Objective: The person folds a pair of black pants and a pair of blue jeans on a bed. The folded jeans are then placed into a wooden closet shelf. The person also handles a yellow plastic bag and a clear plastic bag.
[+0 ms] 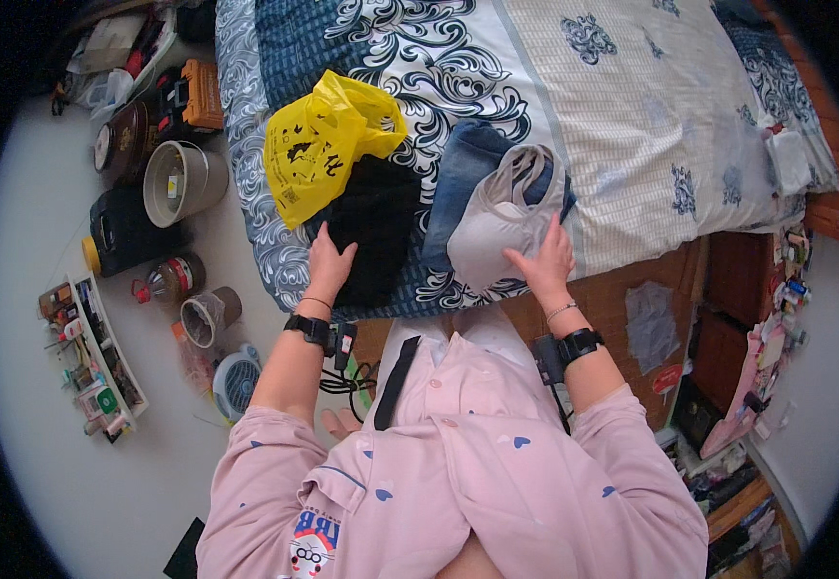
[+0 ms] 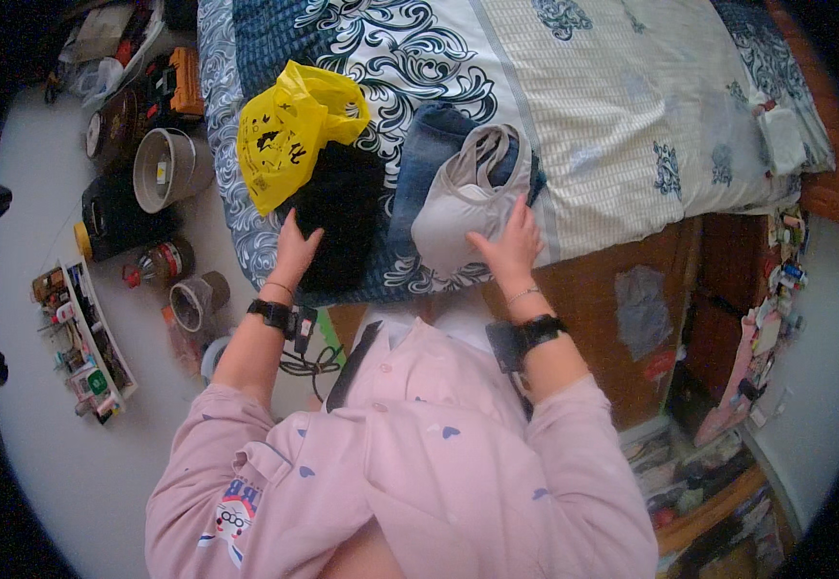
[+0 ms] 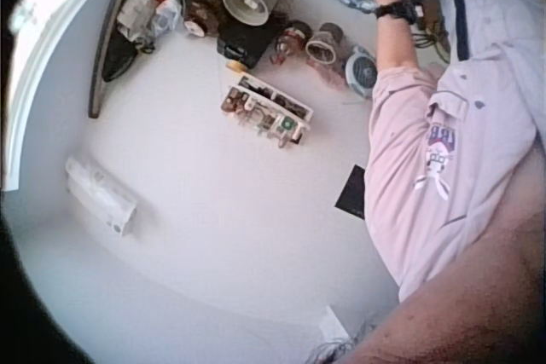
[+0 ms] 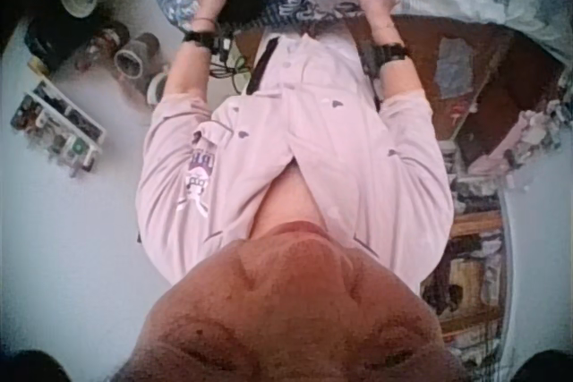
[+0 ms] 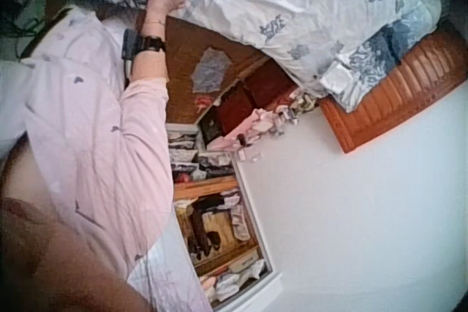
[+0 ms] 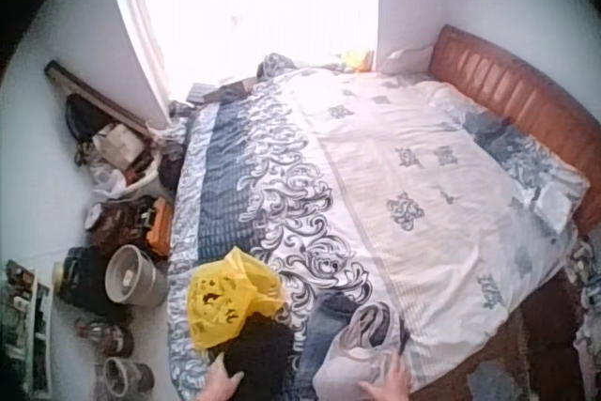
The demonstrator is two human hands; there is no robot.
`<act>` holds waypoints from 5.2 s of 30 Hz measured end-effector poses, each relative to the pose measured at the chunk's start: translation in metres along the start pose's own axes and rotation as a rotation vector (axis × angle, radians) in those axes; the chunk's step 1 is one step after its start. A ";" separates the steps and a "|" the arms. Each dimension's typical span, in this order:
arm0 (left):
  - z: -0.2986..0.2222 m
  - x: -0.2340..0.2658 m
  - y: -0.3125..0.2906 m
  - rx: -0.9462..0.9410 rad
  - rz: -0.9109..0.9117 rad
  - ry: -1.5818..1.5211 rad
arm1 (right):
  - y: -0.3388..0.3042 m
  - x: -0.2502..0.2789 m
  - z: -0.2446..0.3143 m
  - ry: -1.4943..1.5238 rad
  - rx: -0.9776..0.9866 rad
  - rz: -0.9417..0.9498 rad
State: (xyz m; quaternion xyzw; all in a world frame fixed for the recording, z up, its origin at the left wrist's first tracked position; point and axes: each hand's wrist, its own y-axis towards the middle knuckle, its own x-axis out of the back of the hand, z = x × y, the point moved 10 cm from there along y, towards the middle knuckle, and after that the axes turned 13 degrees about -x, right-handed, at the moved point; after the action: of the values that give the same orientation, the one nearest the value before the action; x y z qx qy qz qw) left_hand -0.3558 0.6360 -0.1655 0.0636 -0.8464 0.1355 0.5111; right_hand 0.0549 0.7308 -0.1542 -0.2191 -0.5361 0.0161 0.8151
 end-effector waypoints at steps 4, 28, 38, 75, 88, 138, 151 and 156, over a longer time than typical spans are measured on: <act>-0.056 0.034 -0.004 -0.279 -0.273 0.234 | 0.001 -0.005 0.003 0.035 -0.010 0.041; -0.116 0.025 -0.050 0.287 0.313 -1.364 | -0.151 -0.043 0.188 1.026 0.192 1.417; -0.076 0.098 -0.007 -0.245 0.025 -0.130 | -0.049 -0.055 0.065 0.843 -0.022 0.912; -0.181 -0.030 0.038 0.073 0.070 -0.872 | -0.066 0.011 0.132 0.812 0.391 0.476; -0.038 0.044 0.055 0.211 -0.013 -0.950 | 0.050 -0.055 -0.094 0.855 -0.309 0.149; -0.251 -0.043 0.045 -0.079 0.391 -1.245 | -0.007 0.010 0.058 1.048 -0.042 0.729; -0.256 -0.049 0.051 -0.324 0.209 -0.769 | -0.015 -0.002 0.040 1.276 -0.272 0.847; -0.230 -0.063 0.051 -0.208 0.282 -0.838 | -0.005 0.004 0.039 1.195 -0.217 0.750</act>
State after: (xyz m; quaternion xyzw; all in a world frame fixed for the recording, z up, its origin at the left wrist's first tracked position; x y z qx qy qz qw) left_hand -0.1437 0.7505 -0.1277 -0.0549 -0.9898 0.0804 0.1044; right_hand 0.0210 0.7407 -0.1360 -0.4398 0.1149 0.1191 0.8827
